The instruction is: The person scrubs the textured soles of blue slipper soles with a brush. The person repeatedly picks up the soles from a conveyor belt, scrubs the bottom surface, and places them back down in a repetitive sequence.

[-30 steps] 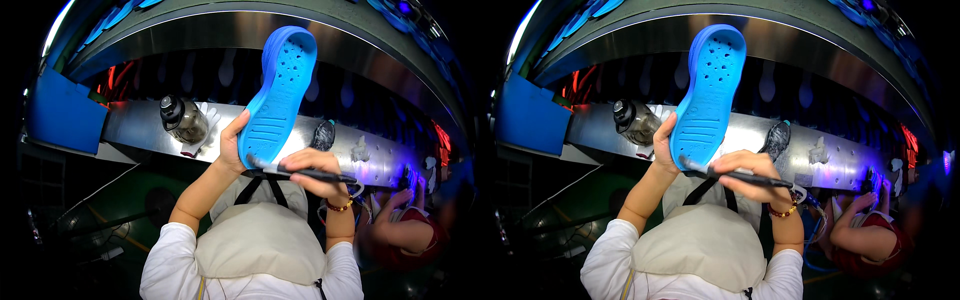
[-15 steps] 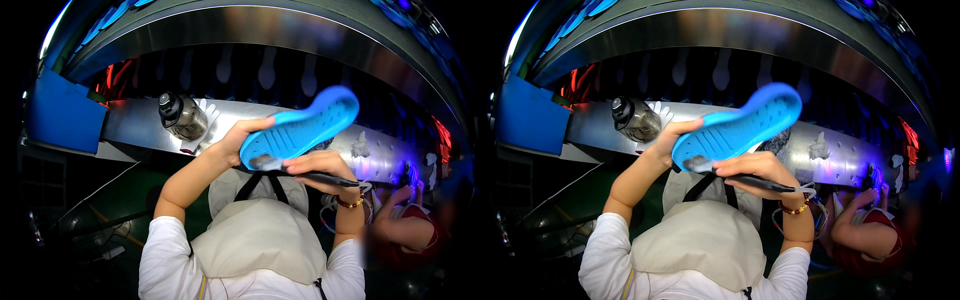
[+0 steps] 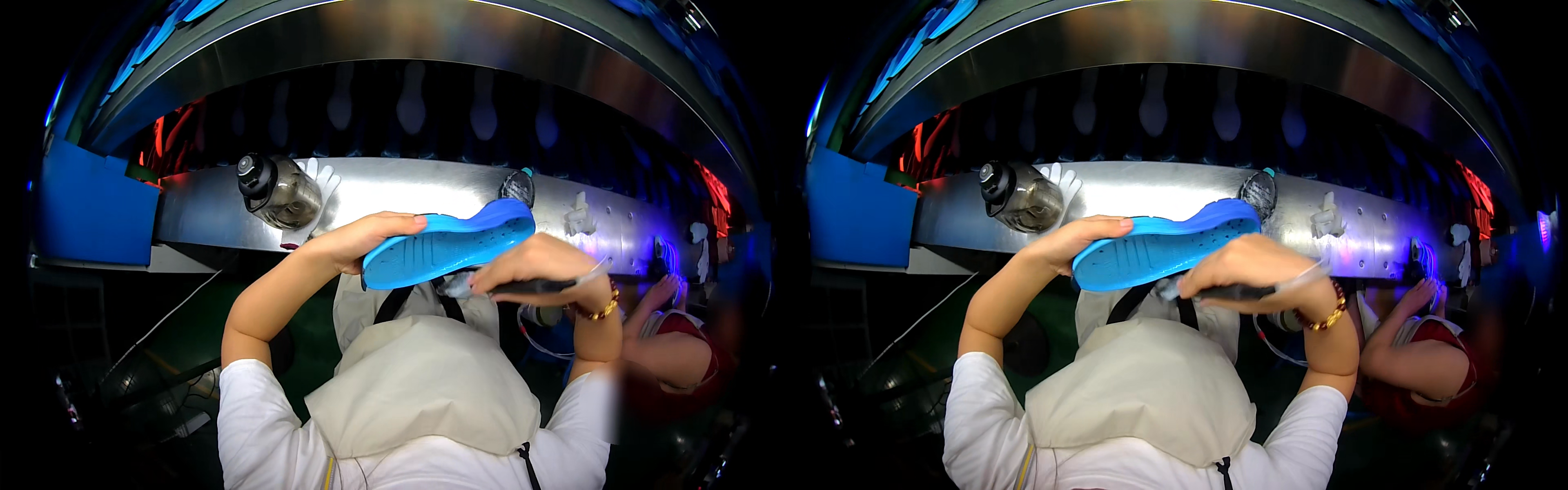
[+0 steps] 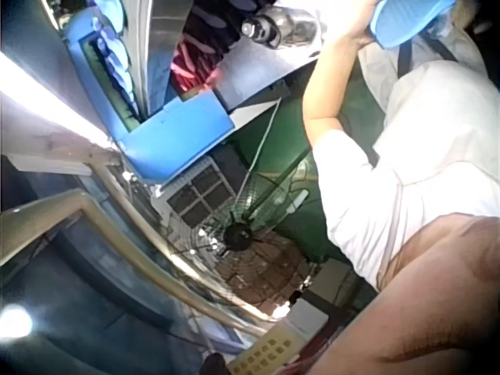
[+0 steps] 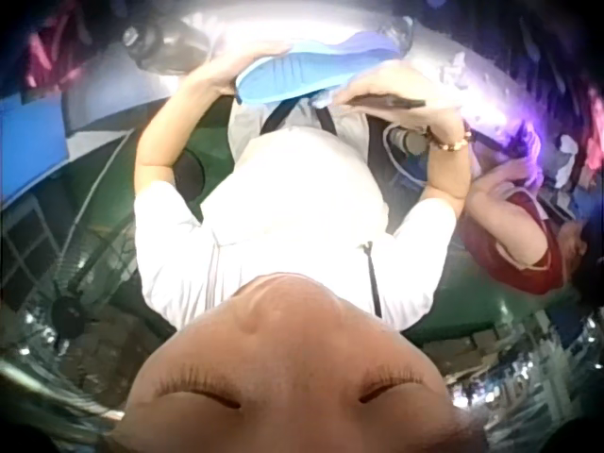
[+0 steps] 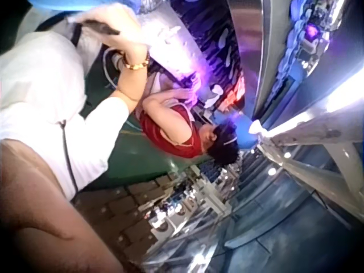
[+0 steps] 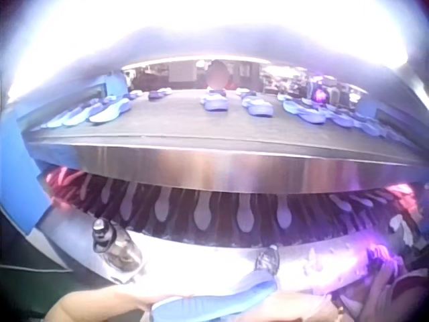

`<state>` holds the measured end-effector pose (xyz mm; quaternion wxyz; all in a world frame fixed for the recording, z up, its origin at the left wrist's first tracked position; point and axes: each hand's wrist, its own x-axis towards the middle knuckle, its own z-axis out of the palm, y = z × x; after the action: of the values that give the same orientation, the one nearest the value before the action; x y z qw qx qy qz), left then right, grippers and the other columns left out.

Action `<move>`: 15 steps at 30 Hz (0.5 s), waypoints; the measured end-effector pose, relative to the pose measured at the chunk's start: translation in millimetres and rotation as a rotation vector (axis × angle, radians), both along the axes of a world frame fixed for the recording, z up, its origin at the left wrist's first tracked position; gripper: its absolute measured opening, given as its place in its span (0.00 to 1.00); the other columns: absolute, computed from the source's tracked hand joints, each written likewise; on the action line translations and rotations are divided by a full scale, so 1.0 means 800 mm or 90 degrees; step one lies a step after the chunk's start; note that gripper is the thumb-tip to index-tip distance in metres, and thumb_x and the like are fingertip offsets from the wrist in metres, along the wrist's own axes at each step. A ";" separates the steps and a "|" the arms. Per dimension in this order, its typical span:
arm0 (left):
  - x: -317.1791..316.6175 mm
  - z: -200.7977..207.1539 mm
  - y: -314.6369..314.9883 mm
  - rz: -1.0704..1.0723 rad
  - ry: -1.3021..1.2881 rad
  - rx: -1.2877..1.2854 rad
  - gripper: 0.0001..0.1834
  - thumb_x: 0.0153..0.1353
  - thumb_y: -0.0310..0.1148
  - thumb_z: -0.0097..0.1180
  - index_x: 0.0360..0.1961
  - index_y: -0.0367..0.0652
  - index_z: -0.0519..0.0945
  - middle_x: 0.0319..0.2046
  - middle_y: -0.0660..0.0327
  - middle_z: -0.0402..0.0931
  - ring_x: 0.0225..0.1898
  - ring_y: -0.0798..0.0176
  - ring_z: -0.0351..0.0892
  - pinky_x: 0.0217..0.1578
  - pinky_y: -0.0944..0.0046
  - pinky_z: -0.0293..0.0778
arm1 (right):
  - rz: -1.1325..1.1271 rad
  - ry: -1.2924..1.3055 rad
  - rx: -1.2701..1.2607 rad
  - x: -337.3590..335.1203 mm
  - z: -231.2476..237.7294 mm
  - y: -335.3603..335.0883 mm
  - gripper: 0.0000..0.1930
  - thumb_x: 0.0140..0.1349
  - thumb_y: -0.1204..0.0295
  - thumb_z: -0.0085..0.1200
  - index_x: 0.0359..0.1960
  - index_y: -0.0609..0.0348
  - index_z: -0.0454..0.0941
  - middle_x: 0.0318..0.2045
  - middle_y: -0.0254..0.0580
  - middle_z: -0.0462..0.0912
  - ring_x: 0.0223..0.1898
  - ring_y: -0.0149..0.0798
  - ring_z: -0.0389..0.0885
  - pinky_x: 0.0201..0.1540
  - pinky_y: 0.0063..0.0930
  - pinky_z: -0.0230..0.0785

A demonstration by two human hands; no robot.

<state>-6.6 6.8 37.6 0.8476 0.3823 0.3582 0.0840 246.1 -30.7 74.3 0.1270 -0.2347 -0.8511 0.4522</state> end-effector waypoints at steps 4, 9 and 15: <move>-0.003 0.010 0.002 -0.037 0.054 0.045 0.31 0.59 0.47 0.46 0.54 0.32 0.63 0.47 0.46 0.68 0.44 0.57 0.73 0.43 0.63 0.72 | -0.038 0.041 0.033 0.005 -0.020 0.012 0.10 0.45 0.79 0.58 0.32 0.62 0.77 0.34 0.45 0.80 0.39 0.43 0.79 0.41 0.30 0.72; -0.014 -0.001 -0.002 0.026 0.064 0.055 0.29 0.60 0.47 0.43 0.54 0.34 0.64 0.44 0.49 0.71 0.42 0.60 0.74 0.39 0.64 0.74 | -0.076 -0.005 0.013 0.016 -0.011 0.009 0.11 0.45 0.78 0.60 0.33 0.64 0.78 0.35 0.49 0.80 0.39 0.42 0.79 0.43 0.29 0.71; 0.012 -0.022 -0.011 0.198 -0.139 -0.136 0.29 0.61 0.46 0.38 0.59 0.39 0.57 0.50 0.48 0.65 0.45 0.53 0.73 0.43 0.56 0.73 | -0.324 0.123 -0.131 -0.024 -0.030 -0.008 0.11 0.48 0.73 0.59 0.35 0.62 0.80 0.28 0.42 0.82 0.26 0.27 0.78 0.30 0.16 0.68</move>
<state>2.6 -1.9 20.4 0.8939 0.2187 0.3261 0.2161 226.6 -37.0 50.6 0.2928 -0.4083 -0.6983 0.5098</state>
